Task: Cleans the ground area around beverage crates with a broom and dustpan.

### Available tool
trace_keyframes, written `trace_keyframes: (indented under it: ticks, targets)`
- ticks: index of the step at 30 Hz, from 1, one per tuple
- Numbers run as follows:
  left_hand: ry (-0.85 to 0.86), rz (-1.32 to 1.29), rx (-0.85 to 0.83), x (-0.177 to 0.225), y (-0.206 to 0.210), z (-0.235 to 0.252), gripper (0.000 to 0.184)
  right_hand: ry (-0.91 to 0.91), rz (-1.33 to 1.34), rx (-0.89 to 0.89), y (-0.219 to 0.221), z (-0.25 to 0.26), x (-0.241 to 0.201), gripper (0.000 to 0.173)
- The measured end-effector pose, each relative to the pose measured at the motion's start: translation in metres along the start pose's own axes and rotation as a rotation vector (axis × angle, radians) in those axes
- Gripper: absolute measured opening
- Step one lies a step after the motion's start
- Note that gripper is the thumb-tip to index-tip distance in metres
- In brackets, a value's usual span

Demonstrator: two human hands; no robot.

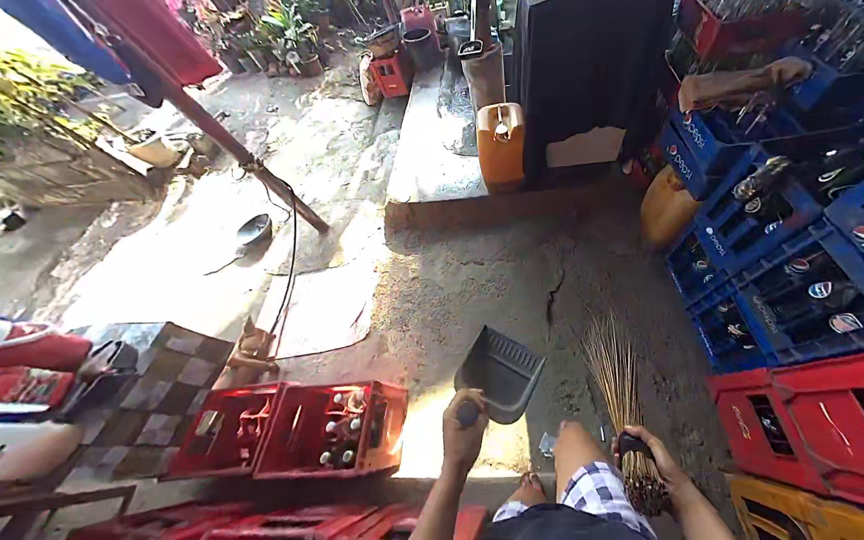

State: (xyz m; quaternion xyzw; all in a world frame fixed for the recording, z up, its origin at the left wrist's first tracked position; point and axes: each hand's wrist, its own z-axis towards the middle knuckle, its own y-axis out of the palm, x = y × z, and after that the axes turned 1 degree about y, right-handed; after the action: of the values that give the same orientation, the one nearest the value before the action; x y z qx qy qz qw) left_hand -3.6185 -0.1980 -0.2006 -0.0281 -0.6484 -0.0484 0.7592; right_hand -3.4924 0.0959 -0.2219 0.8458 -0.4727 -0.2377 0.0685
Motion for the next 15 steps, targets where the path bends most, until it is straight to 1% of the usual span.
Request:
trace_keyframes:
  ticks: [3,5,6,8,9,11,13,15]
  targets:
    - [0.005,0.01,-0.036,-0.032,0.02,0.108,0.016,-0.038,0.008,0.037,0.038,0.065,-0.052,0.015]
    - [-0.009,0.048,-0.046,-0.061,0.039,0.181,0.015,-0.076,0.003,0.057,0.06,0.121,-0.091,0.015]
    - [-0.013,0.067,-0.059,-0.079,0.05,0.22,0.014,-0.096,-0.003,0.061,0.07,0.152,-0.113,0.015]
    - [-0.018,0.066,-0.075,-0.131,0.079,0.296,0.016,-0.133,-0.027,0.071,0.086,0.22,-0.163,0.018]
    - [-0.026,0.064,-0.077,-0.157,0.096,0.337,0.016,-0.155,-0.056,0.081,0.097,0.255,-0.19,0.021]
    - [-0.089,0.085,-0.099,-0.2,0.133,0.411,0.016,-0.182,-0.146,0.126,0.12,0.308,-0.24,0.038]
    - [-0.137,0.119,-0.155,-0.226,0.172,0.476,0.015,-0.198,-0.226,0.183,0.146,0.341,-0.287,0.059]
    - [-0.136,0.125,-0.262,-0.241,0.205,0.538,0.015,-0.234,-0.263,0.244,0.174,0.373,-0.328,0.075]
